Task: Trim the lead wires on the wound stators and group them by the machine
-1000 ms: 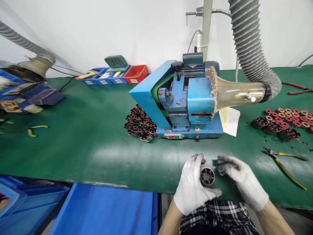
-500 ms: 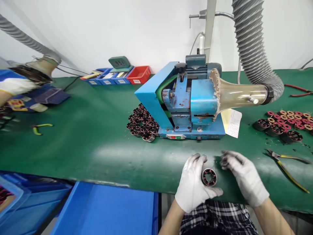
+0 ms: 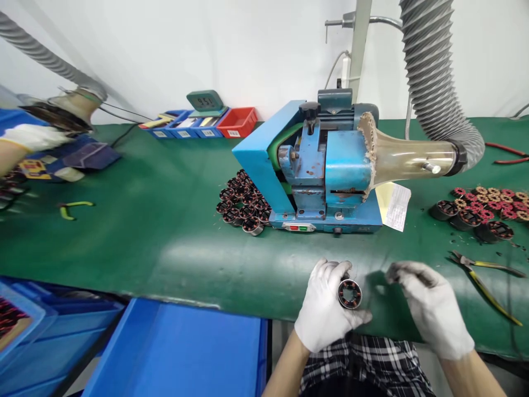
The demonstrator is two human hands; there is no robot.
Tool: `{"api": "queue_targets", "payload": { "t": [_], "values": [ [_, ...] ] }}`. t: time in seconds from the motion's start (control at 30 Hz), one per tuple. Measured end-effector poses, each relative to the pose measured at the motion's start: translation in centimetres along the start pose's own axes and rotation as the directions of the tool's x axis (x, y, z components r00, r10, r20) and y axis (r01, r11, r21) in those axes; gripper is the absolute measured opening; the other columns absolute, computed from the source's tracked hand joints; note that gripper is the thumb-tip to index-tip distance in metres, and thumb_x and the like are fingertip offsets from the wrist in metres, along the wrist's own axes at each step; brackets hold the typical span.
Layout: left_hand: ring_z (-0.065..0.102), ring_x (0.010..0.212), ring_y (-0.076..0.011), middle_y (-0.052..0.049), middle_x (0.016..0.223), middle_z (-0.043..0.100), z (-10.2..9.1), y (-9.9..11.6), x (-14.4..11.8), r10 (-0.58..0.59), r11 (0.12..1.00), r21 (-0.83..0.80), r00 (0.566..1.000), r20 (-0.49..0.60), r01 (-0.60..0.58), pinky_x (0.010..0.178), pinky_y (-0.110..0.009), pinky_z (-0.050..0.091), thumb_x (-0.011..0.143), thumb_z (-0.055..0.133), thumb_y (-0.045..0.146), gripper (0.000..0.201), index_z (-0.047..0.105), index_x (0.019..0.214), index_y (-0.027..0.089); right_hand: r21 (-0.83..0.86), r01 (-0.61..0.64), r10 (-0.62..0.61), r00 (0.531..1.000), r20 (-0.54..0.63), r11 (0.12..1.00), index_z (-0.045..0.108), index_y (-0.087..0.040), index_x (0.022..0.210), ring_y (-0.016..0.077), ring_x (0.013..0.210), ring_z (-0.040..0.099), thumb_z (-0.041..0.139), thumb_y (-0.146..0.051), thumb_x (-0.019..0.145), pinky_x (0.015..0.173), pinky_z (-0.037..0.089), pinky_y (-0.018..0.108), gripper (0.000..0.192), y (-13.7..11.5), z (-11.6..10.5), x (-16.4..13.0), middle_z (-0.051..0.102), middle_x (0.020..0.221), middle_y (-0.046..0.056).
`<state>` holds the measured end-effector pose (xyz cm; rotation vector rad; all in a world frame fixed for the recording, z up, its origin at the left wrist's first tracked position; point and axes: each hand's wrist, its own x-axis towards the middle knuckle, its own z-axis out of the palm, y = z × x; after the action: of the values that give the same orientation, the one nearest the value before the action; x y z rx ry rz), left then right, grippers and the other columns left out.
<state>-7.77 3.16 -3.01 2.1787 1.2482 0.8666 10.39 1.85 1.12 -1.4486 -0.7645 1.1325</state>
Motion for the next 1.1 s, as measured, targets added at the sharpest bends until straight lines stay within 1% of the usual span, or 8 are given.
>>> {"api": "queue_targets", "payload": {
  "t": [0.1,0.17,0.4,0.53,0.63,0.73,0.87,1.1],
  "values": [
    [0.055,0.105,-0.0259,-0.008,0.107,0.059,-0.9,-0.1,0.1,0.053,0.997,-0.069,0.994,0.095,-0.046,0.105,-0.051,0.032,0.065,0.069,0.029,0.056,0.044,0.114,0.018,-0.406,0.196,0.022,0.880,0.474,0.893,0.072,-0.023,0.090,0.0232,0.080,0.064,0.071,-0.025,0.068,0.077,0.051,0.037,0.022,0.2,0.7,-1.0,0.069,0.088,0.007],
    [0.058,0.102,-0.0232,-0.006,0.104,0.061,-1.2,-0.2,0.1,0.049,0.992,-0.118,0.992,0.118,-0.035,0.107,-0.048,0.031,0.069,0.066,0.025,0.044,0.046,0.108,0.019,-0.454,0.337,-0.016,0.816,0.578,0.824,0.073,-0.026,0.090,0.0221,0.080,0.063,0.066,-0.023,0.072,0.076,0.050,0.036,0.020,1.0,1.5,-1.4,0.067,0.089,0.006],
    [0.061,0.098,-0.0242,-0.003,0.094,0.065,-0.2,-0.4,-0.2,-0.085,0.978,-0.190,0.996,0.022,0.087,0.104,-0.051,0.035,0.053,0.080,0.029,0.046,0.046,0.083,0.022,-0.214,-0.040,0.091,0.967,0.237,0.976,0.061,-0.019,0.064,0.0172,0.059,0.057,0.064,-0.043,0.072,0.060,0.047,0.029,0.026,2.2,1.1,0.4,0.062,0.060,0.002],
    [0.063,0.095,-0.0241,-0.003,0.094,0.066,-0.3,-0.4,-0.2,-0.089,0.977,-0.194,0.996,0.018,0.091,0.104,-0.050,0.037,0.054,0.079,0.028,0.046,0.048,0.087,0.022,-0.323,0.004,0.115,0.929,0.351,0.946,0.065,-0.018,0.073,0.0195,0.068,0.061,0.064,-0.035,0.072,0.066,0.050,0.031,0.017,1.1,0.3,0.5,0.066,0.071,0.004],
    [0.064,0.094,-0.0229,-0.002,0.095,0.067,-0.4,-0.3,-0.2,-0.070,0.978,-0.193,0.997,0.037,0.076,0.103,-0.049,0.037,0.060,0.075,0.025,0.039,0.049,0.089,0.022,-0.436,0.266,0.026,0.830,0.558,0.860,0.069,-0.020,0.096,0.0234,0.087,0.062,0.066,-0.021,0.068,0.080,0.049,0.036,0.028,1.0,0.6,-0.2,0.067,0.095,0.008],
    [0.062,0.097,-0.0228,-0.002,0.097,0.068,-0.6,-0.2,-0.3,-0.081,0.977,-0.198,0.996,0.024,0.084,0.101,-0.049,0.039,0.063,0.074,0.024,0.034,0.049,0.086,0.022,-0.470,0.448,-0.059,0.768,0.637,0.760,0.072,-0.023,0.092,0.0221,0.080,0.061,0.062,-0.020,0.072,0.075,0.050,0.037,0.023,1.7,1.3,-0.5,0.065,0.090,0.008],
    [0.062,0.095,-0.0230,-0.002,0.095,0.068,-0.7,-0.1,-0.1,-0.053,0.973,-0.227,0.999,-0.010,0.049,0.094,-0.046,0.044,0.065,0.075,0.026,0.031,0.048,0.080,0.023,-0.438,0.319,-0.013,0.820,0.572,0.841,0.071,-0.022,0.068,0.0185,0.065,0.060,0.057,-0.022,0.075,0.063,0.049,0.031,0.015,2.7,2.0,0.1,0.062,0.068,0.003],
    [0.061,0.095,-0.0227,-0.003,0.092,0.066,-0.4,-0.4,0.0,-0.026,0.966,-0.259,1.000,-0.017,0.021,0.090,-0.042,0.045,0.059,0.080,0.020,0.036,0.050,0.079,0.022,-0.355,0.117,0.045,0.909,0.415,0.928,0.065,-0.022,0.065,0.0178,0.069,0.059,0.058,-0.028,0.076,0.067,0.047,0.029,0.014,2.9,2.4,0.0,0.062,0.068,0.000]
  ]
}}
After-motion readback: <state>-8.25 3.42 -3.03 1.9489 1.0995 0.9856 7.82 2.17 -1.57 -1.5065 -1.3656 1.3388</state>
